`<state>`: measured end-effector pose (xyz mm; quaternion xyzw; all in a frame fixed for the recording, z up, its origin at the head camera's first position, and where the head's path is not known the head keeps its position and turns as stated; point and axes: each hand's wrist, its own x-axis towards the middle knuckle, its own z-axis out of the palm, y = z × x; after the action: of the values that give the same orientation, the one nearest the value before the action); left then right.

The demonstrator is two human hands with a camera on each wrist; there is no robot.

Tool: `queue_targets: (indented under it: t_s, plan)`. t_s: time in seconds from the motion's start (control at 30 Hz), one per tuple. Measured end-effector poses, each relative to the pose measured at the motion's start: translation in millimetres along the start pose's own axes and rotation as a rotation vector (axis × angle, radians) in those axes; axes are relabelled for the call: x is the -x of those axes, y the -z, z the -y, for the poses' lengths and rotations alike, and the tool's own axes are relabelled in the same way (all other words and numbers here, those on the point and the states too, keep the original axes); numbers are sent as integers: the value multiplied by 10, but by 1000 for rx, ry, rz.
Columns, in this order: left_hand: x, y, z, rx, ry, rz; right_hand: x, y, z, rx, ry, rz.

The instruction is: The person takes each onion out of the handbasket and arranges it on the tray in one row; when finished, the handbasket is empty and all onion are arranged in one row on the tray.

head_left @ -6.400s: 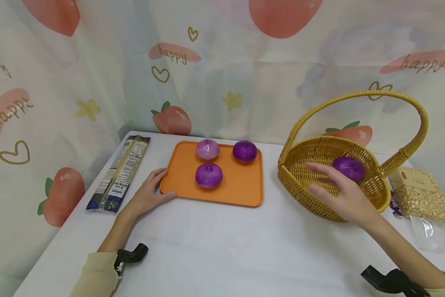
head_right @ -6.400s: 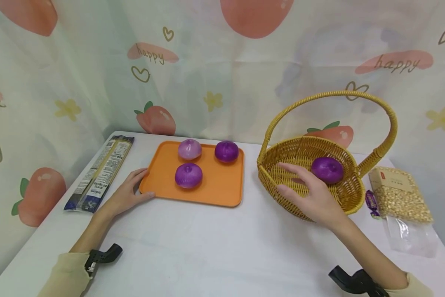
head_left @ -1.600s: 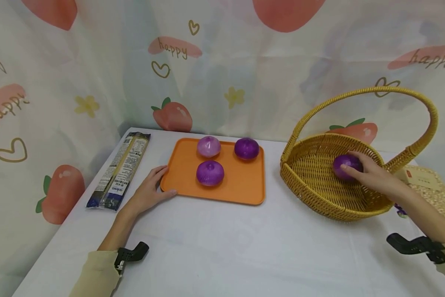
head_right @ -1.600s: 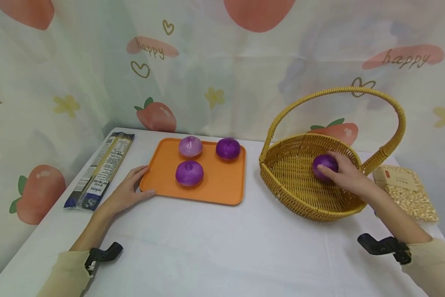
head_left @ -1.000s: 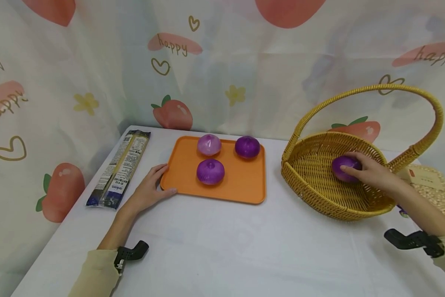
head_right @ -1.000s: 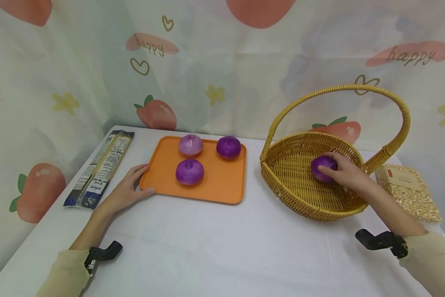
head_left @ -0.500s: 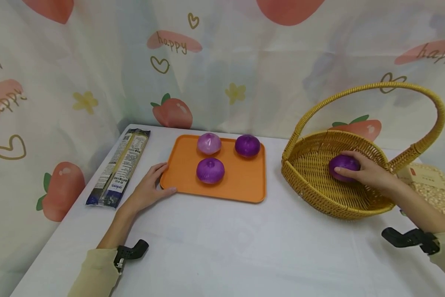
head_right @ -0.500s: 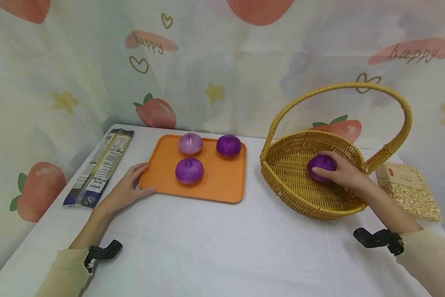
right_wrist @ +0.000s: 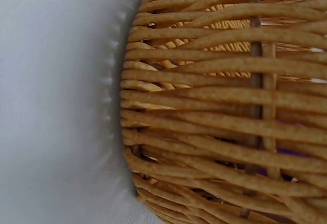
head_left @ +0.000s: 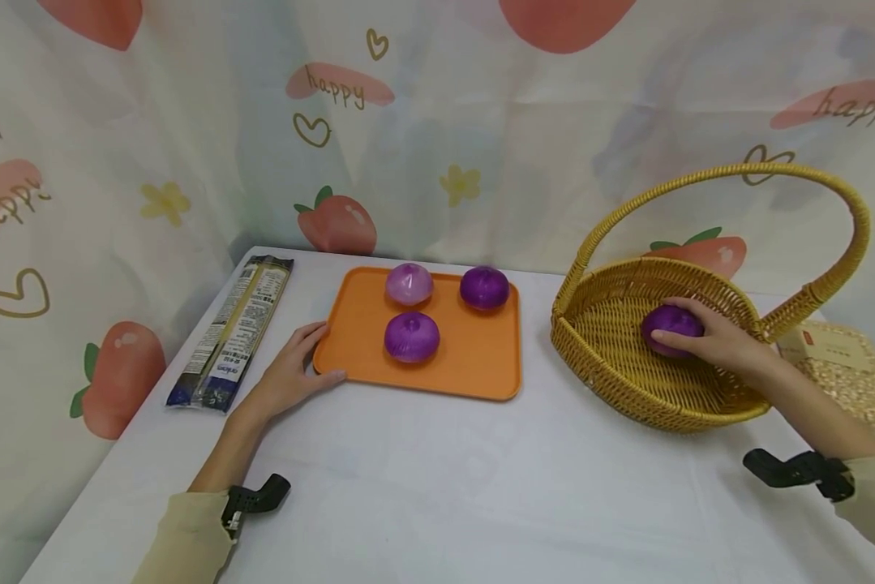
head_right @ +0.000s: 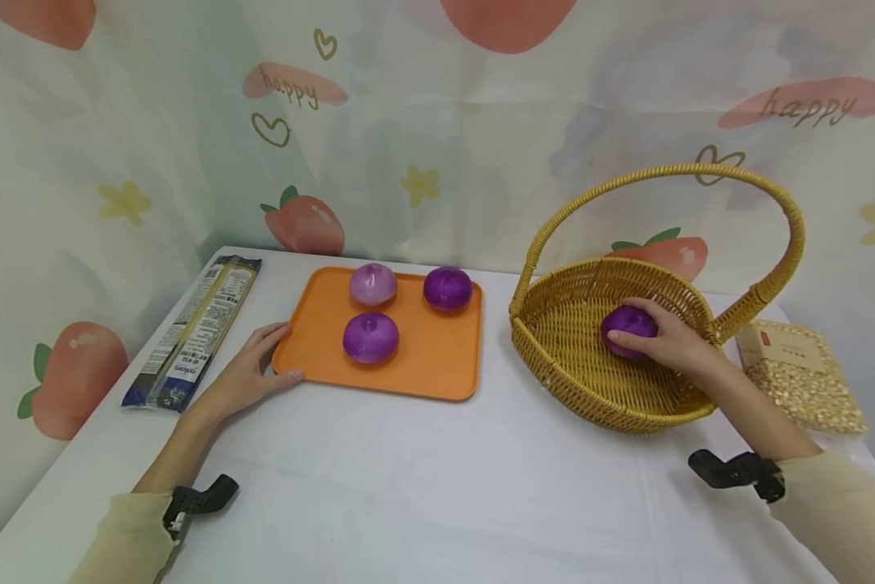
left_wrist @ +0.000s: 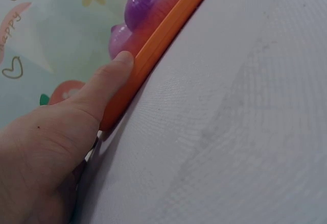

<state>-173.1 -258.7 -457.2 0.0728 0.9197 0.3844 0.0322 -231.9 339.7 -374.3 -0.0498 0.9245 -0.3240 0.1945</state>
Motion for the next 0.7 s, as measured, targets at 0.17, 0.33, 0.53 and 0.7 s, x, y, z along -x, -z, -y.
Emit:
queue_targets:
  t_s: [0.17,0.33,0.53,0.7]
  plan:
    - [-4,-4,8,5,-3,-2,-15,-5,-12,7,9,-8]
    - [-5,-4,21,-2,-2,-4,-40,-5,-15,18,23,-20]
    - [-7,-6,33,-4,-7,-4,-38,-18,-6,10,27,-28]
    - [-9,-7,32,-6,-8,-3,-40,-20,-5,23,25,-32]
